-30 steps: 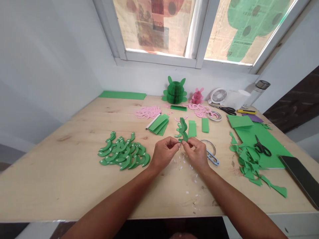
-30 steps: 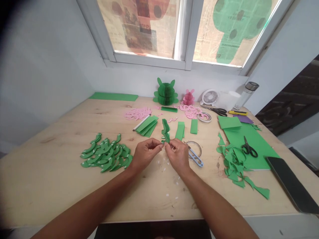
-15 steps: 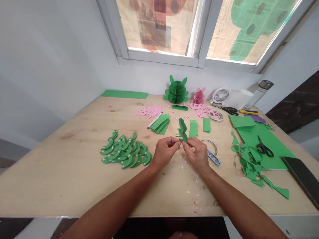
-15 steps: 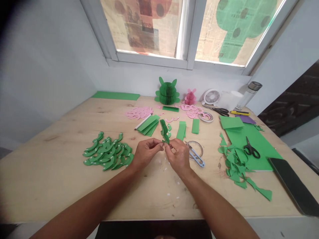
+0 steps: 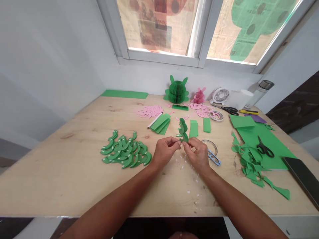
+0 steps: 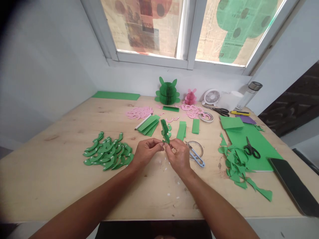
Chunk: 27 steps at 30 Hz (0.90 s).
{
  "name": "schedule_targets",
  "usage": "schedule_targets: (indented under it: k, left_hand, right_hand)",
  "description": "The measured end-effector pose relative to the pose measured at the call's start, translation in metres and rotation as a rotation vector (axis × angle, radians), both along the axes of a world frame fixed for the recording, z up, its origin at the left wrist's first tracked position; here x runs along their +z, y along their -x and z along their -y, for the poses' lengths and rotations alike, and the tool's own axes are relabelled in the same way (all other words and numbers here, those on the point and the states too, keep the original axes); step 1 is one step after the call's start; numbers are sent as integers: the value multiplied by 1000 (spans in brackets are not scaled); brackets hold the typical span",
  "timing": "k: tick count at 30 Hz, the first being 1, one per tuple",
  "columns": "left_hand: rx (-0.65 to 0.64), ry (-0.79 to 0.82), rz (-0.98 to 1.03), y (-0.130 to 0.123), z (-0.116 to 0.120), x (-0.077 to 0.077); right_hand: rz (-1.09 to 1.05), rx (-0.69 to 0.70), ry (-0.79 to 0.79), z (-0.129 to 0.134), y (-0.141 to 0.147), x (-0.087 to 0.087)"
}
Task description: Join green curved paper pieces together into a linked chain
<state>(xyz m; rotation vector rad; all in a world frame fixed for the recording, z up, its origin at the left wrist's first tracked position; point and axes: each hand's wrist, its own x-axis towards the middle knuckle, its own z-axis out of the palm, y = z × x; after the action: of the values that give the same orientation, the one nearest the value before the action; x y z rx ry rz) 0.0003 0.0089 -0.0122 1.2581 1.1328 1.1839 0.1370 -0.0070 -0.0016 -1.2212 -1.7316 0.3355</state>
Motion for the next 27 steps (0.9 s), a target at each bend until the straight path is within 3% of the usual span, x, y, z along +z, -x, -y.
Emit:
schedule_targets:
  k: [16,27]
  left_hand:
    - [-4,81,80,-2,1,7]
    - [-7,46,67,0,-1,0]
  right_hand:
    - [-16,-17,20,-1,0,-1]
    - [82,-29,-42,-1,0,-3]
